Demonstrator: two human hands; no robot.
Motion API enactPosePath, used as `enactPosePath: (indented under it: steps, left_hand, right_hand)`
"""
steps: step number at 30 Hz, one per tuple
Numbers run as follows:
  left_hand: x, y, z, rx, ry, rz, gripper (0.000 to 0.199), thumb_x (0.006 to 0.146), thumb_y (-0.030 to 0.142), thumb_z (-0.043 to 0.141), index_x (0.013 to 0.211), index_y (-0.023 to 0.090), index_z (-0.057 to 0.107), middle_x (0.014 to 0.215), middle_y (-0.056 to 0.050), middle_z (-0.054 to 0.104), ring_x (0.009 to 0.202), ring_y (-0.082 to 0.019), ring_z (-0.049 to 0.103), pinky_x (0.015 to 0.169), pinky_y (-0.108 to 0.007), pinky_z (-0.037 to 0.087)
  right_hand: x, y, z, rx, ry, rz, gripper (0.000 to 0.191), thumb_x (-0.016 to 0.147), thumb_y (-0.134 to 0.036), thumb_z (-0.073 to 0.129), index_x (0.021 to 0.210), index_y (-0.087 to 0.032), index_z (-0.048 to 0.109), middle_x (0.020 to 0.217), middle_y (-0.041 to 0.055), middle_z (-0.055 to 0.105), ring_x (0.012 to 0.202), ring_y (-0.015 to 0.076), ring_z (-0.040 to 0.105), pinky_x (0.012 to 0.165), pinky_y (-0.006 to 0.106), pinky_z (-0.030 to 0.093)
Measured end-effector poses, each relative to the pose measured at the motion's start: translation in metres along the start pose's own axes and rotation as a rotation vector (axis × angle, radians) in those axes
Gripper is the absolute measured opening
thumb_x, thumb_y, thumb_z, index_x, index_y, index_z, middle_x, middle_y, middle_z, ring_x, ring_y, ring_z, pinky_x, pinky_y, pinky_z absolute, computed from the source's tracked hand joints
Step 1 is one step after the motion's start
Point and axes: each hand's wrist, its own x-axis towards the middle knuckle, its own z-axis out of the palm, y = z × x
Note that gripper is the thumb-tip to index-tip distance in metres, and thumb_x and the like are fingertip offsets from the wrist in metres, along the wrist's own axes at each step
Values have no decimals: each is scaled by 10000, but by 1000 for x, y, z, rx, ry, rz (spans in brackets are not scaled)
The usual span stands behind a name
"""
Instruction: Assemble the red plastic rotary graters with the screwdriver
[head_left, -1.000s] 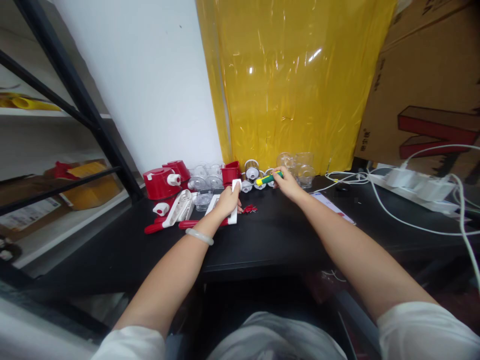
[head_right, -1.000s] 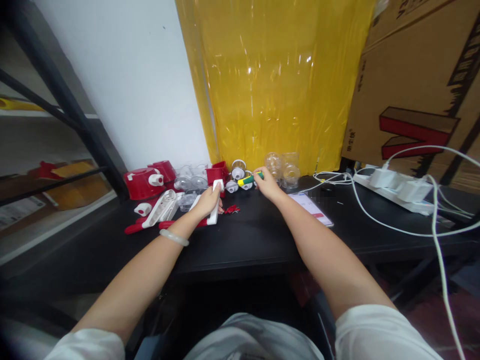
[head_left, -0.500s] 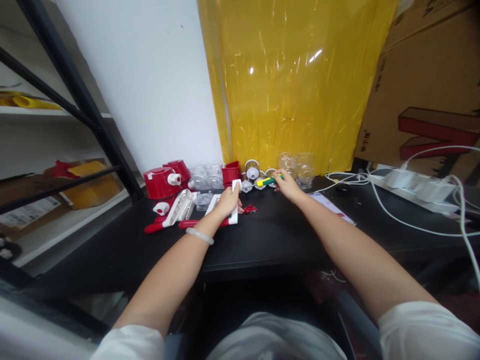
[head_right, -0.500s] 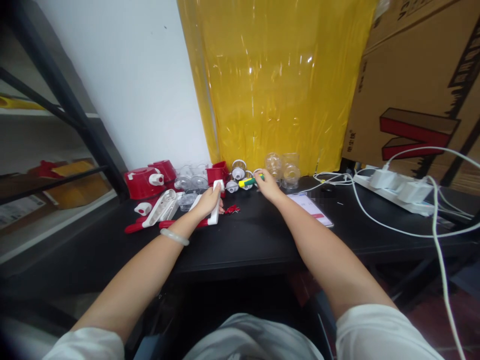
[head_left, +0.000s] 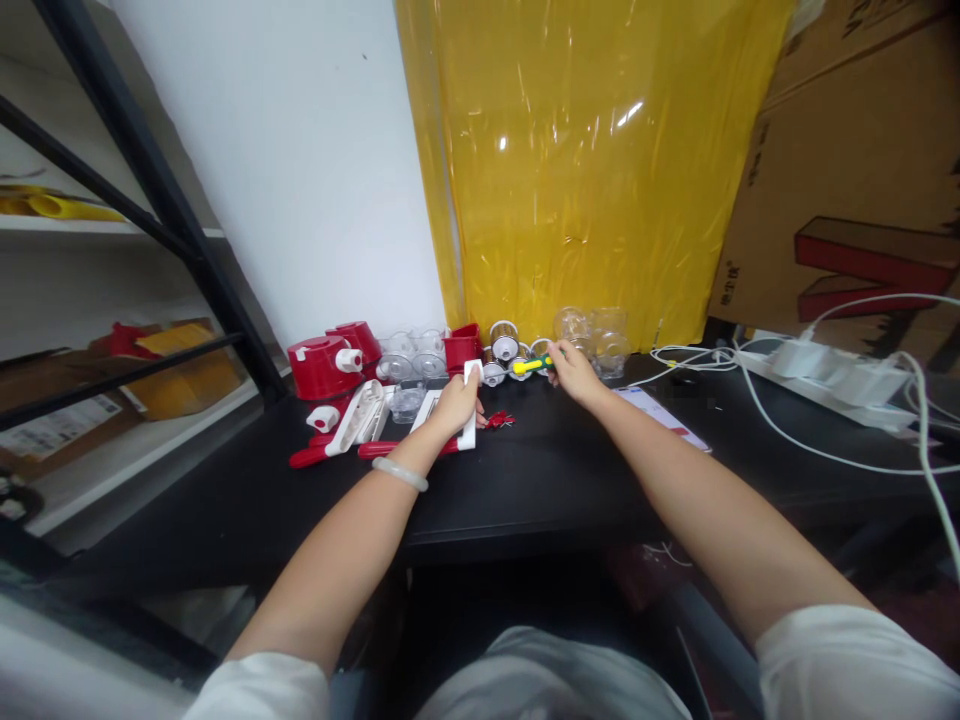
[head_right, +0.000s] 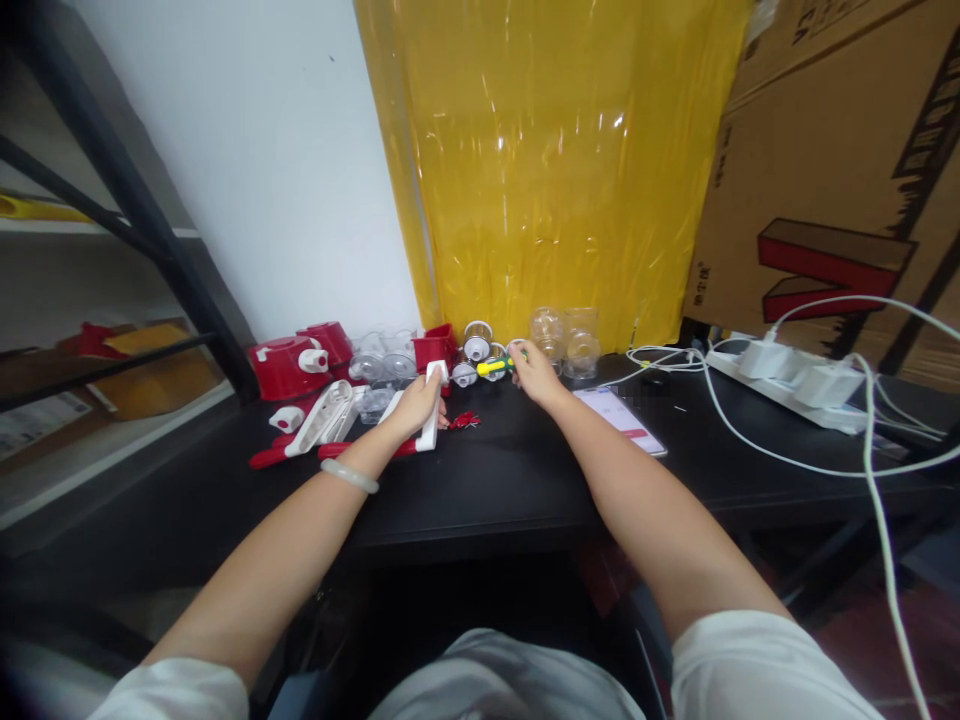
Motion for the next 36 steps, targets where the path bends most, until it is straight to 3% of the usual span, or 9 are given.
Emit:
enactPosePath:
  steps: [3,10,18,28,32,36]
  left_hand:
    - [0,-1,1,-8,-9,-2,385,1074,536,373,969,190,506,477,31,560,407,-185,632,441,-238,491]
    - [-3,4,1,-7,-7,4,383,1073,535,379,952,193,501,484,28,564,409,-186,635,437,-238,491]
    - [-4,4,1,-13,-1,-1,406,1065,552,396,932,187,516,484,25,565,399,-175,628,435,-229,487]
    - [-5,5,2,-22,-8,2,397,1062,552,404,1074,172,517,495,40,567,407,-188,637,444,-245,497]
    - [-6,6,2,-6,-14,8,394,1073,533,376,1065,168,525,496,35,566,424,-197,646,459,-257,509]
    - [-5,6,1,-9,-2,11,398,1076,531,363,1039,168,523,511,26,571,422,-184,640,450,-245,501]
  right_hand:
    - [0,0,1,-12,25,17,299,869,-530,598,837,-246,510,559,-62,468,497,131,485,521,266,439]
    - [6,3,5,224,26,135,226,800,-409,628,893,-241,508,722,-56,566,554,104,543,563,256,489]
    - [2,2,-1,-1,31,7,366,861,-596,604,812,-247,506,541,-52,487,489,131,496,516,270,443]
    - [5,-2,5,232,66,177,121,847,-323,589,881,-232,517,686,-62,571,501,94,525,558,251,494]
    - [3,-1,0,71,46,104,230,932,-451,532,850,-240,491,575,-43,564,484,133,545,536,261,466]
    - [0,0,-3,-60,29,20,348,910,-572,564,815,-246,489,488,-56,500,446,136,494,503,257,426]
